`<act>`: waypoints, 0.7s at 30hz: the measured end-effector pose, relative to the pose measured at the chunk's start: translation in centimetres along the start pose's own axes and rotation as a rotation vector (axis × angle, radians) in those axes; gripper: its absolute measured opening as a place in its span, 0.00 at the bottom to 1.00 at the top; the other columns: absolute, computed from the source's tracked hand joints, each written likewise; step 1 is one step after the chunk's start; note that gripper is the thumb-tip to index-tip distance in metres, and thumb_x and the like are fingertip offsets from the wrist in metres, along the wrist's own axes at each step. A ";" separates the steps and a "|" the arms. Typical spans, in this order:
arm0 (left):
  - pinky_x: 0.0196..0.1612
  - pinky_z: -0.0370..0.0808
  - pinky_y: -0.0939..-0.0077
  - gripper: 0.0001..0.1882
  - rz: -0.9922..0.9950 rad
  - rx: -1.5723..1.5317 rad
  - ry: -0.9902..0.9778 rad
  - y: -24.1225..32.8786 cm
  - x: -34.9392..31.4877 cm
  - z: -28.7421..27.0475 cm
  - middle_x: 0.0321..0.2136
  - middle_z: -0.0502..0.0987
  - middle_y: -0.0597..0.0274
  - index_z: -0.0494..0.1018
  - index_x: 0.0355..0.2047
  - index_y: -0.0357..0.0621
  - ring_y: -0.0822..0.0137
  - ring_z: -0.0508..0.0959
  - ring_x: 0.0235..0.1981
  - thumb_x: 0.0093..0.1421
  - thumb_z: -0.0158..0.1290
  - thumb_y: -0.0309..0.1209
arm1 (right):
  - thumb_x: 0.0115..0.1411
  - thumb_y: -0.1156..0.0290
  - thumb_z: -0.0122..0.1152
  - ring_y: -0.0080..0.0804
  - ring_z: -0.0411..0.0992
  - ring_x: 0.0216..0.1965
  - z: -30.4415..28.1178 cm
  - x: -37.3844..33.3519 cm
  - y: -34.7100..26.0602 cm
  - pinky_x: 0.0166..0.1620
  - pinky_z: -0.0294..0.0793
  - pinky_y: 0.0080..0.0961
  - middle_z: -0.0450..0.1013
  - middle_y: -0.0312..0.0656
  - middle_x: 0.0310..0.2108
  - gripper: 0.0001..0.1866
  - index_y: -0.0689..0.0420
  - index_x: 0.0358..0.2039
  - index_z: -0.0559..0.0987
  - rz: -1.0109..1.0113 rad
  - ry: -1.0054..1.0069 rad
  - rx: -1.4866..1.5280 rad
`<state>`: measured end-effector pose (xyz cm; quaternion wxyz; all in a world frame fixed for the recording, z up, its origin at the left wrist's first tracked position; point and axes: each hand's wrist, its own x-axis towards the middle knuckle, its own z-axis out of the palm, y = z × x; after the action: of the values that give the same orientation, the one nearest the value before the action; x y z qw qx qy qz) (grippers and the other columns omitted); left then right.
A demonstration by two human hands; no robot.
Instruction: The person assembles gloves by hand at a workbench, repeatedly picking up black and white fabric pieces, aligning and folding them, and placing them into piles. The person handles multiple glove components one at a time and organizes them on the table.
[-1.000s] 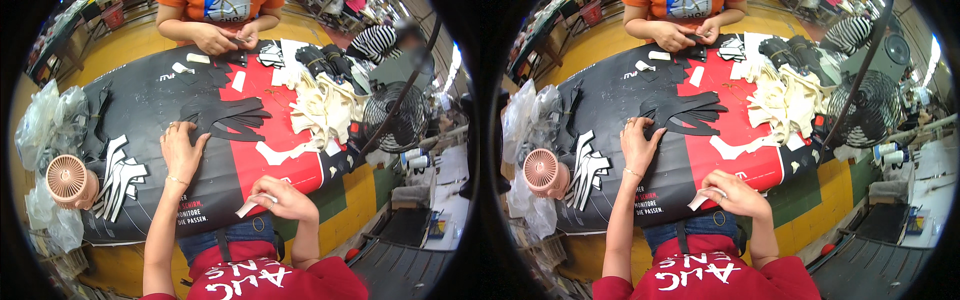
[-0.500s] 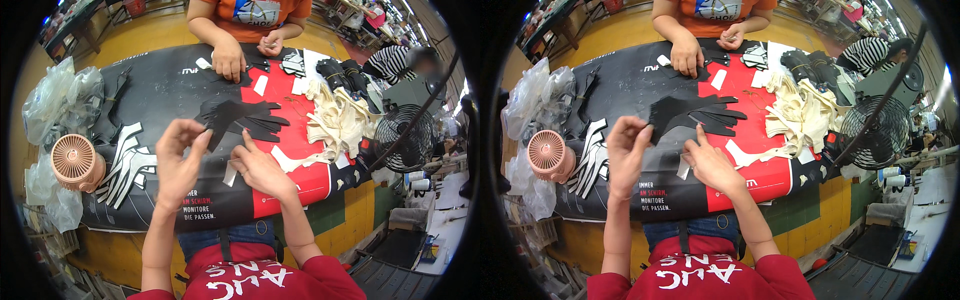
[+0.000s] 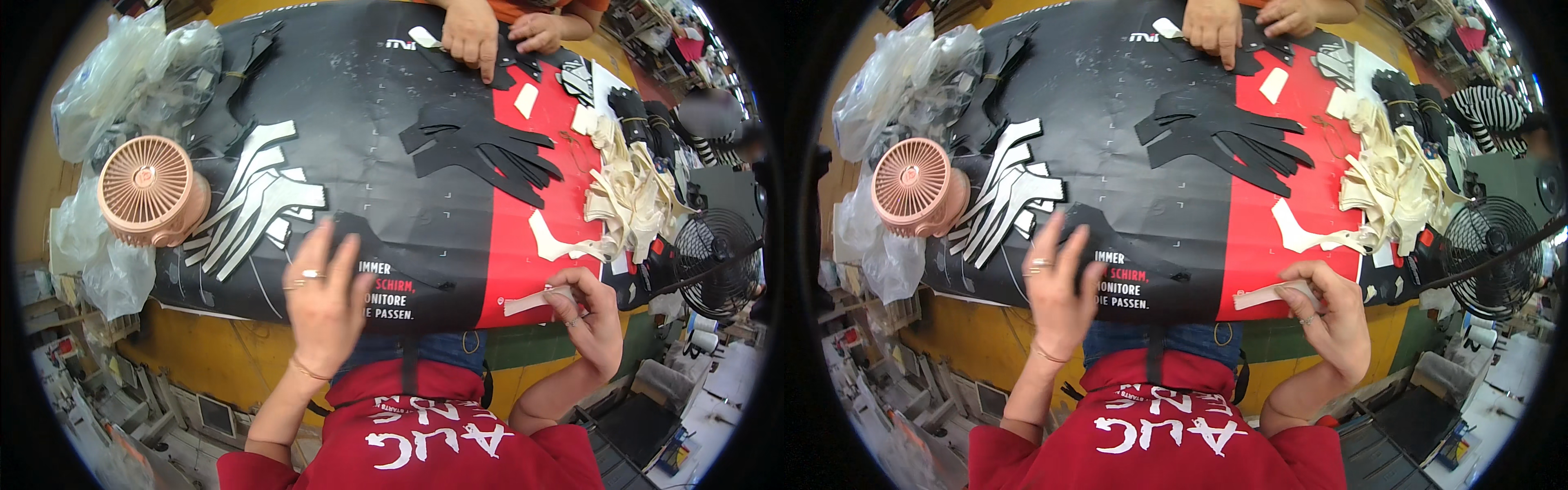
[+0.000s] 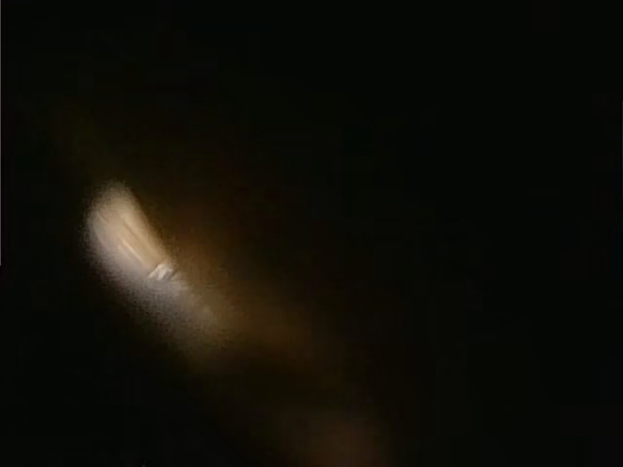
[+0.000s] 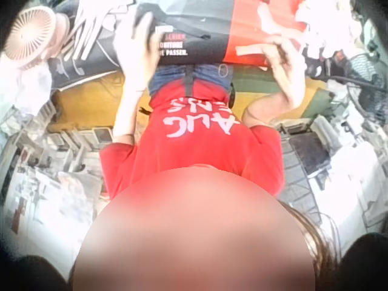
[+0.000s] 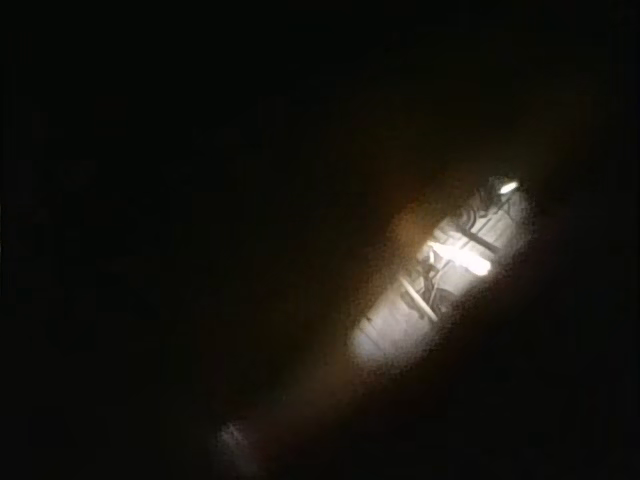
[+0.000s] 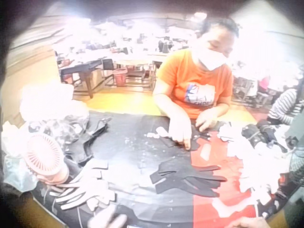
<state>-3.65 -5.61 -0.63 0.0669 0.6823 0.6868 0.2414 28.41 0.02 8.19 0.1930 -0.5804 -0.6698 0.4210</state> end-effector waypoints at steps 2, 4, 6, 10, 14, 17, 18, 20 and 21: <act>0.66 0.59 0.51 0.35 0.037 0.002 -0.165 1.6 -0.7 1.3 0.67 0.62 0.44 0.68 0.62 0.41 0.47 0.63 0.67 0.58 0.62 0.43 | 0.61 0.77 0.66 0.19 0.71 0.24 1.6 0.8 -0.1 0.29 0.69 0.18 0.76 0.38 0.24 0.11 0.63 0.44 0.81 -0.108 0.032 0.027; 0.67 0.53 0.50 0.42 0.074 0.149 -0.239 3.2 -0.9 3.0 0.70 0.58 0.45 0.63 0.67 0.41 0.48 0.60 0.69 0.58 0.60 0.50 | 0.60 0.77 0.67 0.20 0.71 0.24 2.7 1.2 -0.4 0.28 0.69 0.19 0.77 0.38 0.26 0.12 0.63 0.45 0.81 -0.097 0.007 0.107; 0.65 0.54 0.54 0.42 0.038 -0.014 -0.222 5.0 -1.5 4.1 0.70 0.58 0.47 0.63 0.67 0.43 0.51 0.61 0.68 0.58 0.58 0.53 | 0.59 0.77 0.68 0.20 0.71 0.23 3.5 1.4 -0.8 0.28 0.69 0.21 0.77 0.39 0.27 0.13 0.63 0.45 0.82 -0.083 -0.037 0.132; 0.65 0.51 0.58 0.38 0.063 -0.032 -0.137 8.3 -1.3 6.4 0.69 0.60 0.48 0.66 0.66 0.48 0.54 0.60 0.67 0.61 0.55 0.55 | 0.60 0.77 0.67 0.21 0.71 0.23 4.9 2.1 -1.7 0.28 0.69 0.21 0.75 0.39 0.27 0.08 0.64 0.40 0.82 -0.051 -0.092 0.069; 0.67 0.48 0.57 0.31 0.093 -0.054 -0.043 7.4 -2.4 4.9 0.67 0.63 0.49 0.72 0.60 0.50 0.55 0.61 0.66 0.61 0.58 0.50 | 0.62 0.76 0.66 0.15 0.69 0.24 6.7 3.8 -2.3 0.28 0.66 0.15 0.75 0.34 0.27 0.06 0.65 0.37 0.81 -0.106 -0.052 0.056; 0.66 0.50 0.56 0.27 0.029 -0.045 -0.043 3.8 -3.4 2.5 0.64 0.66 0.49 0.75 0.57 0.50 0.54 0.65 0.64 0.57 0.63 0.42 | 0.62 0.73 0.66 0.30 0.74 0.25 8.3 5.1 -2.8 0.30 0.70 0.25 0.76 0.43 0.26 0.08 0.64 0.37 0.81 -0.073 -0.064 0.104; 0.66 0.51 0.55 0.27 0.006 -0.053 -0.041 2.6 -3.5 2.0 0.62 0.68 0.50 0.76 0.56 0.50 0.53 0.67 0.62 0.56 0.64 0.39 | 0.62 0.73 0.66 0.25 0.72 0.26 8.8 5.6 -2.9 0.30 0.69 0.23 0.76 0.40 0.25 0.08 0.64 0.38 0.81 -0.099 -0.072 0.086; 0.65 0.55 0.55 0.26 0.016 -0.043 -0.039 1.1 -3.5 1.6 0.60 0.70 0.51 0.76 0.55 0.49 0.54 0.69 0.60 0.55 0.65 0.37 | 0.63 0.73 0.66 0.14 0.69 0.27 10.0 6.6 -3.2 0.30 0.67 0.17 0.76 0.35 0.24 0.08 0.65 0.38 0.81 -0.157 -0.091 0.052; 0.65 0.55 0.55 0.26 0.067 -0.039 -0.060 0.7 -3.5 1.9 0.60 0.70 0.52 0.76 0.55 0.49 0.54 0.69 0.61 0.55 0.65 0.37 | 0.64 0.71 0.65 0.18 0.71 0.26 10.8 7.1 -3.2 0.31 0.68 0.20 0.76 0.39 0.23 0.09 0.65 0.38 0.81 -0.156 -0.087 0.059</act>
<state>-2.05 -8.57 -2.79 0.0924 0.7106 0.6563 0.2363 16.63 3.15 2.91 0.2129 -0.5016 -0.7080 0.4493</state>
